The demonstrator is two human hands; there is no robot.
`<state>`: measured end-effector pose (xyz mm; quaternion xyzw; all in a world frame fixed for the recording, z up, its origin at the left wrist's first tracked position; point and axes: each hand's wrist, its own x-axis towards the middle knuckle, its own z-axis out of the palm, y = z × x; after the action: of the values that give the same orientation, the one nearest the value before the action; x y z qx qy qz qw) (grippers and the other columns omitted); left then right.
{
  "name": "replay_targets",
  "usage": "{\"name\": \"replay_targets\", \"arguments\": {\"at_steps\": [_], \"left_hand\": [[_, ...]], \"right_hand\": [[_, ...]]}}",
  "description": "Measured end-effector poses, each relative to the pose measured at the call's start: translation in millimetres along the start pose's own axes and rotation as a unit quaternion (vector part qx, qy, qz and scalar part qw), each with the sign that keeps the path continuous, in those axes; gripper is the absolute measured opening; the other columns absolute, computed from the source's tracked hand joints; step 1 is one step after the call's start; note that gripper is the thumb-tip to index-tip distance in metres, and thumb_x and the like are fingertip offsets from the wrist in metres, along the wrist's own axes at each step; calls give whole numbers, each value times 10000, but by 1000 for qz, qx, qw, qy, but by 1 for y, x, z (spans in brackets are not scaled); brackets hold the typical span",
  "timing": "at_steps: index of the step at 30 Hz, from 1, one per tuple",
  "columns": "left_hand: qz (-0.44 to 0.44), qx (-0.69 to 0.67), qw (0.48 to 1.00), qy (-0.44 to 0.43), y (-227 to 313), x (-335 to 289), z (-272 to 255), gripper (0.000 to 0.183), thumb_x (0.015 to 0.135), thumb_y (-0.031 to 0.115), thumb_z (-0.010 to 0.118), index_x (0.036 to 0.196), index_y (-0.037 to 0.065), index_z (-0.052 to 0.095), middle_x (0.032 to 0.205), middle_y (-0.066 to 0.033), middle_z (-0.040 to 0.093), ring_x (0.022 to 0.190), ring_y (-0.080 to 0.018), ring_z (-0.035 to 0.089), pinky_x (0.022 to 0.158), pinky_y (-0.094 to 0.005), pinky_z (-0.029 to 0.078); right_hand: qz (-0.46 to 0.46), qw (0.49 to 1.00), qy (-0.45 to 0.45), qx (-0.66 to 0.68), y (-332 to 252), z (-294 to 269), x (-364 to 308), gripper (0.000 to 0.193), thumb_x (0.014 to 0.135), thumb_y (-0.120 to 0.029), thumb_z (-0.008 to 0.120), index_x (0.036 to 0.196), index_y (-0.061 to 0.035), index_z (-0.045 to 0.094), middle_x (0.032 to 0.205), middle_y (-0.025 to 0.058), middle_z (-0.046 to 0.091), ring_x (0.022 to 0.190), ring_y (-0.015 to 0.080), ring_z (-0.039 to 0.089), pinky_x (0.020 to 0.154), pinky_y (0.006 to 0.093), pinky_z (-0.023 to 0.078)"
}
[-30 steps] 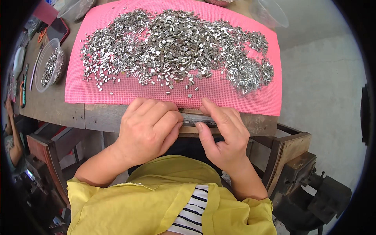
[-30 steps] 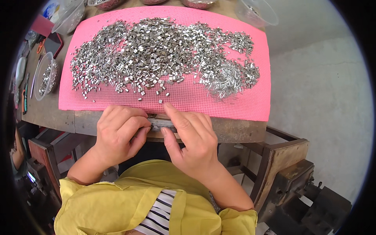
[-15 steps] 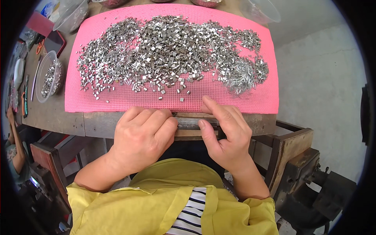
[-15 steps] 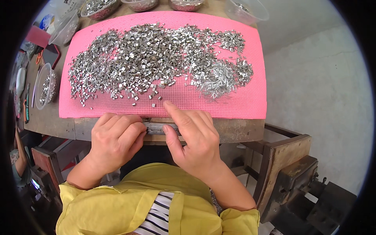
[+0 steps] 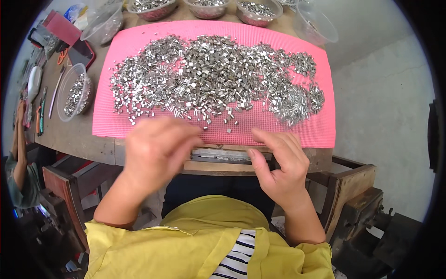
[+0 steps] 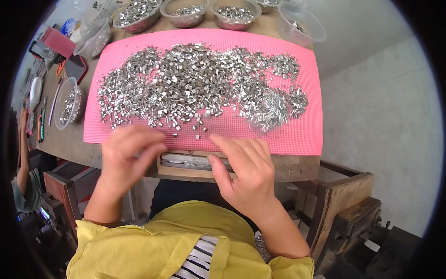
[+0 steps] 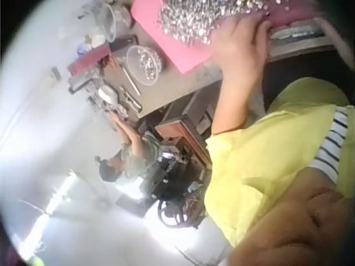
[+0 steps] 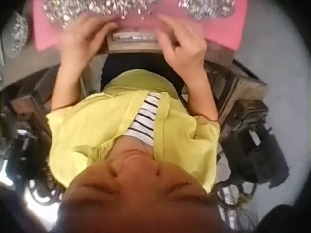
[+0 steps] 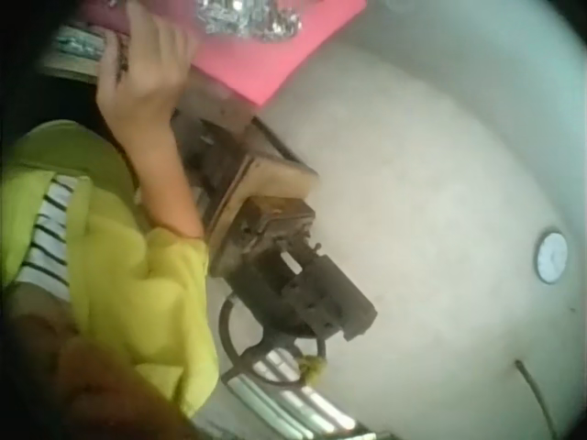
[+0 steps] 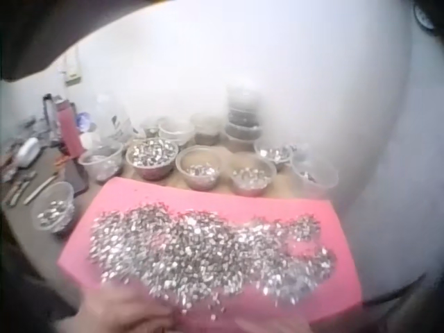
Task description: The person sorts small metal components on a mat and loads them into a metal fixture by hand. The person then positions the fixture into a manual press machine, operates the press, and continues arranging and loading components into the fixture.
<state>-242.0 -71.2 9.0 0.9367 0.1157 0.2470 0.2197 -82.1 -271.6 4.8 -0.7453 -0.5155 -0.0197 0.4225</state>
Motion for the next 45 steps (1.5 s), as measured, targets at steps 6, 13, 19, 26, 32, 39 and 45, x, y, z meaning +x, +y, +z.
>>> {"name": "replay_targets", "arguments": {"at_steps": [6, 13, 19, 26, 32, 39, 45], "left_hand": [[-76, 120, 989, 31, -43, -6, -12, 141, 777, 143, 854, 898, 95, 802, 878, -37, 721, 818, -257, 691, 736, -384, 534], [-12, 186, 982, 18, -50, -5, -7, 103, 833, 84, 793, 929, 88, 758, 894, -47, 691, 827, -268, 666, 743, -392, 512], [-2, 183, 983, 10, -41, -11, -8, 90, 882, 147, 727, 919, 107, 655, 877, -50, 611, 825, -265, 607, 754, -400, 450], [32, 176, 983, -31, -29, -16, -3, 134, 859, 189, 739, 912, 102, 651, 918, -57, 623, 852, -268, 593, 764, -403, 439], [-26, 59, 998, -22, -29, -23, -2, 134, 781, 141, 836, 837, 108, 718, 875, -24, 644, 820, -251, 609, 712, -399, 460], [-21, 112, 993, -12, -18, -21, -7, 151, 728, 143, 875, 839, 117, 776, 861, -2, 675, 801, -238, 622, 698, -391, 466], [-91, 69, 993, 11, -22, -33, -4, 145, 739, 128, 866, 854, 125, 778, 859, 10, 677, 808, -227, 628, 714, -385, 449]], "right_hand": [[-45, 995, -84, -26, -4, 14, 24, 197, 797, -38, 821, 976, -88, 756, 943, 28, 722, 899, 243, 649, 845, 391, 451], [-92, 987, -117, -57, -3, 58, 49, 106, 832, -113, 804, 931, -101, 766, 919, 13, 684, 935, 230, 615, 871, 403, 428], [-138, 971, -134, -143, -7, 72, 59, 58, 842, -121, 721, 796, -86, 720, 818, 41, 607, 895, 241, 586, 843, 394, 427], [-158, 965, -129, -162, -7, 68, 65, 23, 851, -96, 694, 865, -93, 676, 872, 63, 604, 890, 258, 584, 832, 403, 423], [-52, 991, -127, -1, -15, 15, 38, 143, 896, -15, 671, 1025, -60, 631, 941, 83, 640, 890, 295, 613, 834, 417, 417], [-6, 994, -106, 30, -13, 2, -3, 145, 828, 31, 740, 936, -45, 681, 950, 94, 727, 820, 286, 670, 774, 388, 473], [-13, 995, -90, 27, -10, 4, -10, 189, 806, 46, 767, 958, -33, 686, 963, 103, 729, 849, 290, 685, 775, 385, 502]]}}
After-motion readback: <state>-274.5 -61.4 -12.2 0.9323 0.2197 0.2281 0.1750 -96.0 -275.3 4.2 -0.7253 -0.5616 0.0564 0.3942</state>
